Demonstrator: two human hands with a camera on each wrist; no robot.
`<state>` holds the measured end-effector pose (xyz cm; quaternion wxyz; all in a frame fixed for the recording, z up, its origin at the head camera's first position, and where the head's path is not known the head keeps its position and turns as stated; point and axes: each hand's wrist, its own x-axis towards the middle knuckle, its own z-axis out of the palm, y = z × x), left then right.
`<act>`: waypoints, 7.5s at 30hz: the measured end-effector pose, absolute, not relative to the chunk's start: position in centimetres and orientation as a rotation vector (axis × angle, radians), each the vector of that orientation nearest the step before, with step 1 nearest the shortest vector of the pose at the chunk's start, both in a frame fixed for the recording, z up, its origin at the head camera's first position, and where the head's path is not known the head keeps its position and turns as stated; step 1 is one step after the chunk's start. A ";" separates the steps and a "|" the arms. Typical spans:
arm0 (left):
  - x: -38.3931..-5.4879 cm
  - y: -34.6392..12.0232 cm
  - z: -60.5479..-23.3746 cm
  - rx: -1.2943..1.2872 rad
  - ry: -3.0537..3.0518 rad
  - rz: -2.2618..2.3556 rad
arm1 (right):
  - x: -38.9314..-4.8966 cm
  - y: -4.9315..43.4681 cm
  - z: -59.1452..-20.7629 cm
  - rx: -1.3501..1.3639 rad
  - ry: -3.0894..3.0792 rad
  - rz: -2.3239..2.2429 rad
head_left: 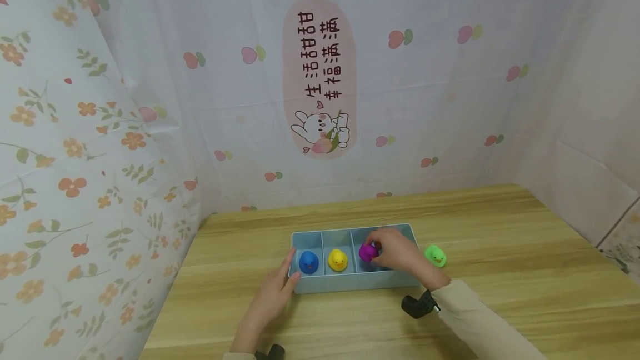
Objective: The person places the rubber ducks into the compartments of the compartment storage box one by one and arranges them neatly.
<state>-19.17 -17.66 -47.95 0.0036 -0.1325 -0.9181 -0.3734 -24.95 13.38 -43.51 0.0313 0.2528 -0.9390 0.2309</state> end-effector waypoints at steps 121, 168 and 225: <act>-18.9 -17.5 -47.8 -0.364 -2.892 -1.161 | -23.6 22.9 -41.6 0.459 -2.906 0.906; -18.9 -17.3 -47.5 -0.337 -2.903 -1.155 | -22.8 27.3 -47.9 0.321 -2.862 0.990; -18.8 -17.4 -47.5 -0.354 -2.887 -1.157 | -23.3 25.7 -42.6 0.364 -2.801 0.879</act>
